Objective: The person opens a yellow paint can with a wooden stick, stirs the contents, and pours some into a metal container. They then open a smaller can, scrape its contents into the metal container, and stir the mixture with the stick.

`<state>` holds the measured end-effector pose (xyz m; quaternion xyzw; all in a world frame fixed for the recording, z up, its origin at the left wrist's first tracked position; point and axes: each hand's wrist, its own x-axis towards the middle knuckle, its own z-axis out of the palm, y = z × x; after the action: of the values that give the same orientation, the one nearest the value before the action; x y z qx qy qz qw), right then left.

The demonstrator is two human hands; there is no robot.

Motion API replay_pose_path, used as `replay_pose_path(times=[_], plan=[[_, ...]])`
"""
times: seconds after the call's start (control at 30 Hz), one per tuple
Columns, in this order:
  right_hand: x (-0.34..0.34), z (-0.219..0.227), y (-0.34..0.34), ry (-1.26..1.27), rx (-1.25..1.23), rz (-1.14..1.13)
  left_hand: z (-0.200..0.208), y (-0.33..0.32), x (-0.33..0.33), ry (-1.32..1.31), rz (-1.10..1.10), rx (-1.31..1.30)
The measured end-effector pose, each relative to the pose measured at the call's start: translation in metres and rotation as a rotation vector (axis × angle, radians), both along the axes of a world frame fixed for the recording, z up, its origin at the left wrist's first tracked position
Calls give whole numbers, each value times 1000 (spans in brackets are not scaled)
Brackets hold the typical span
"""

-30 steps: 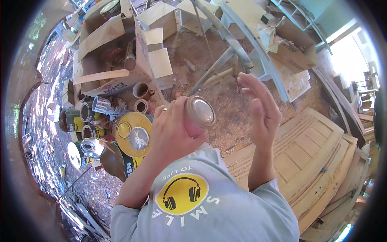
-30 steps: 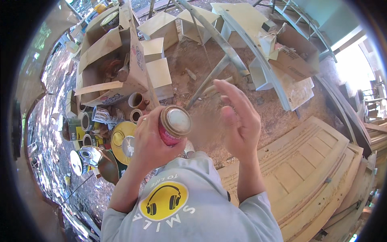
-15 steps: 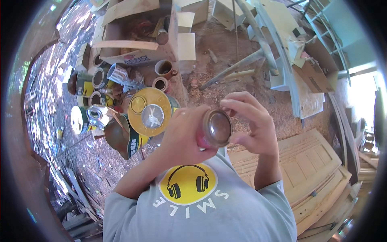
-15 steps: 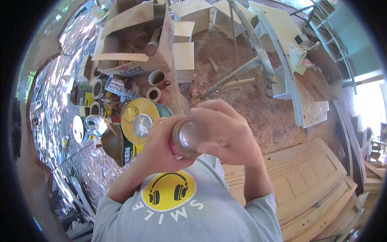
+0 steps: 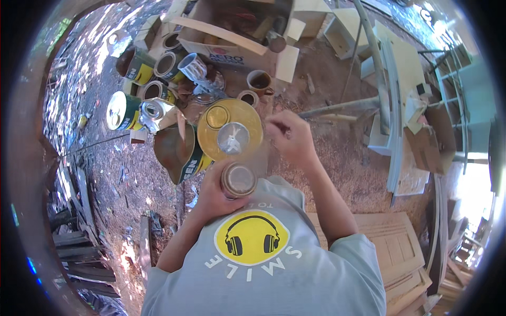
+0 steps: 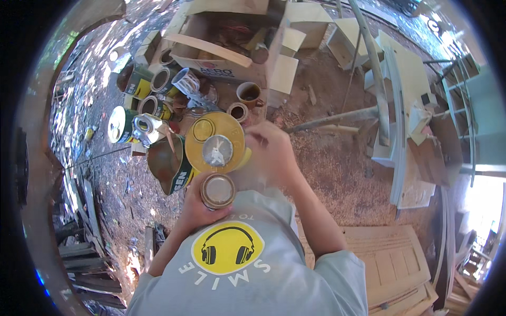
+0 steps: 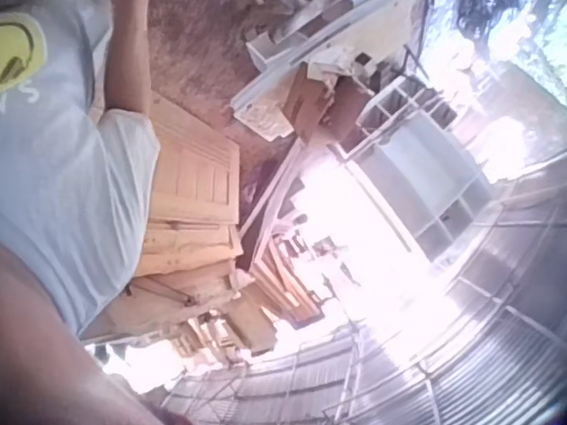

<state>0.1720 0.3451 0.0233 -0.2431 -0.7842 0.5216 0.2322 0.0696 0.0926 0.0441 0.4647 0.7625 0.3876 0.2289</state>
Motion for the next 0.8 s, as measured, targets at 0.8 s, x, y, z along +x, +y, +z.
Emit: replay_pose_path(times=[0.8], plan=[[-116, 39, 153, -216, 11, -414, -216, -44, 6, -64, 200, -59]])
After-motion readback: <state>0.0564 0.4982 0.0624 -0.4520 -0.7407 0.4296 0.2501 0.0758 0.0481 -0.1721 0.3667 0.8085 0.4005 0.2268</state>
